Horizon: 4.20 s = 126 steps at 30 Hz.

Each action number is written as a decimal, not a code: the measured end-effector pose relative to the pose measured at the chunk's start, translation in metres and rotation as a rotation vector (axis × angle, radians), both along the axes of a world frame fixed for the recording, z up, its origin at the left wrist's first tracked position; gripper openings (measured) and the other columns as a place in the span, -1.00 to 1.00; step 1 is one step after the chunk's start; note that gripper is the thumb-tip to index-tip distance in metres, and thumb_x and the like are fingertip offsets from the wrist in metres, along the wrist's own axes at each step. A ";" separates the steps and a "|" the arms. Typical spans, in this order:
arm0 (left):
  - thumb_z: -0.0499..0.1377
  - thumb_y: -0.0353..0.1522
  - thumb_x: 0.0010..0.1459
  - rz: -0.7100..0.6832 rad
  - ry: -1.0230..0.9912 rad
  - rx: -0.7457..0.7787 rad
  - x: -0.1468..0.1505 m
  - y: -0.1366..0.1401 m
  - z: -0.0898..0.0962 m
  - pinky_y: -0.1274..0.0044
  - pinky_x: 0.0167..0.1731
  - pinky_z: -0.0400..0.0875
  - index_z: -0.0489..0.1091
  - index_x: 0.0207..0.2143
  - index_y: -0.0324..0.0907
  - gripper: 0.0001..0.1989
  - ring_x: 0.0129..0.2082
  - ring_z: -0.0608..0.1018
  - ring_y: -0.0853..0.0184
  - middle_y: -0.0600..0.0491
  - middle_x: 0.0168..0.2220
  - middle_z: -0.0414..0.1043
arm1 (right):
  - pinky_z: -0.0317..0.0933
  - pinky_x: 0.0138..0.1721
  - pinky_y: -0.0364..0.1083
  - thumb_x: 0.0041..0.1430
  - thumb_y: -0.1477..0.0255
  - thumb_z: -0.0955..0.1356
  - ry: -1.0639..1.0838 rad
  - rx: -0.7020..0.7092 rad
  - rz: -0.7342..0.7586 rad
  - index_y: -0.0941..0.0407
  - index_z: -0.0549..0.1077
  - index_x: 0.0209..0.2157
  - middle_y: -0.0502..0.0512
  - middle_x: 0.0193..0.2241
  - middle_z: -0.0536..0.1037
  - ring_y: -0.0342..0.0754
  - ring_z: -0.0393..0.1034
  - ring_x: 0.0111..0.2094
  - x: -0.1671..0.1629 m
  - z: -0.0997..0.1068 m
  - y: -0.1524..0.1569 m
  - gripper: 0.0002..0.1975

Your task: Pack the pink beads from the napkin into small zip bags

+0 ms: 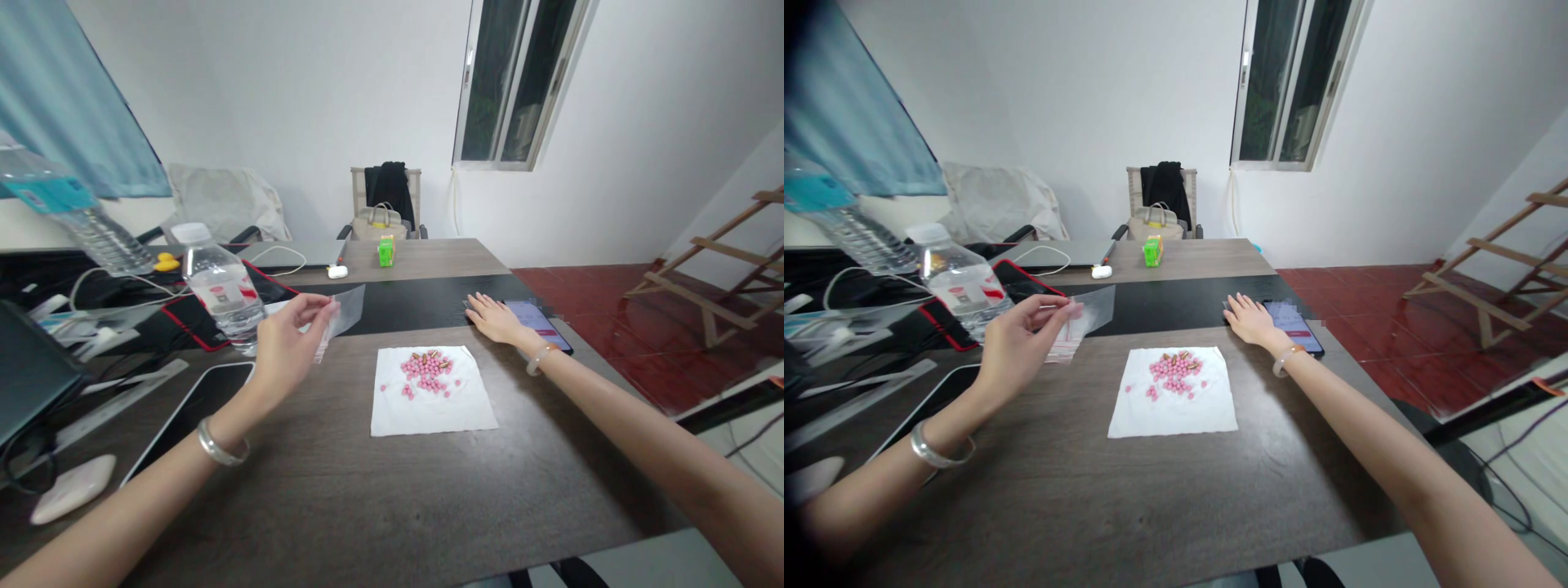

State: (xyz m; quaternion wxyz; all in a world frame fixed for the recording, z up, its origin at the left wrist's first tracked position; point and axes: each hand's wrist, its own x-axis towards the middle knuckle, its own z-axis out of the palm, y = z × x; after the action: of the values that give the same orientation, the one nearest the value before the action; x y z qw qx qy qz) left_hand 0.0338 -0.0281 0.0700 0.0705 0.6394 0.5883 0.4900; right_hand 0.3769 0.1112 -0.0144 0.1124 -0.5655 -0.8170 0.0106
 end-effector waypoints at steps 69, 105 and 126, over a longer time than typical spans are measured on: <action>0.36 -0.10 -0.26 -0.359 0.281 -0.122 0.084 -0.100 -0.052 0.25 0.01 0.00 0.19 -0.01 -0.12 -0.25 0.00 0.38 0.03 -0.08 -0.01 0.41 | 0.15 -0.04 0.06 0.03 0.25 0.46 0.673 0.093 0.688 0.06 0.53 -0.25 0.09 -0.23 0.50 0.00 0.35 -0.15 -0.080 0.027 -0.192 -0.74; 0.25 -0.01 0.00 -0.561 -0.466 -0.256 0.078 -0.098 -0.057 0.49 -0.27 0.29 0.23 -0.24 -0.12 -0.54 -0.32 0.42 0.30 0.06 -0.34 0.37 | 0.10 -0.09 0.05 0.12 0.41 0.42 0.560 0.252 0.423 0.08 0.51 -0.43 0.07 -0.22 0.56 0.02 0.38 -0.13 -0.121 0.039 -0.137 -0.93; 0.30 -0.03 -0.06 -0.533 -0.591 -0.274 0.085 -0.092 -0.061 0.53 -0.38 0.23 0.17 -0.22 -0.11 -0.47 -0.41 0.31 0.37 0.14 -0.39 0.24 | 0.28 -0.08 0.09 0.21 0.48 0.32 0.608 0.297 0.545 0.09 0.52 -0.15 0.20 -0.10 0.50 0.03 0.38 -0.08 -0.087 0.028 -0.150 -0.80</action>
State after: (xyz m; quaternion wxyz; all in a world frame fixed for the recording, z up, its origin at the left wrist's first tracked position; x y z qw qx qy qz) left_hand 0.1191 -0.1197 0.0092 0.4452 0.5858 0.4164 0.5341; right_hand 0.2899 -0.0389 0.0134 0.4212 -0.2779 -0.8588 0.0881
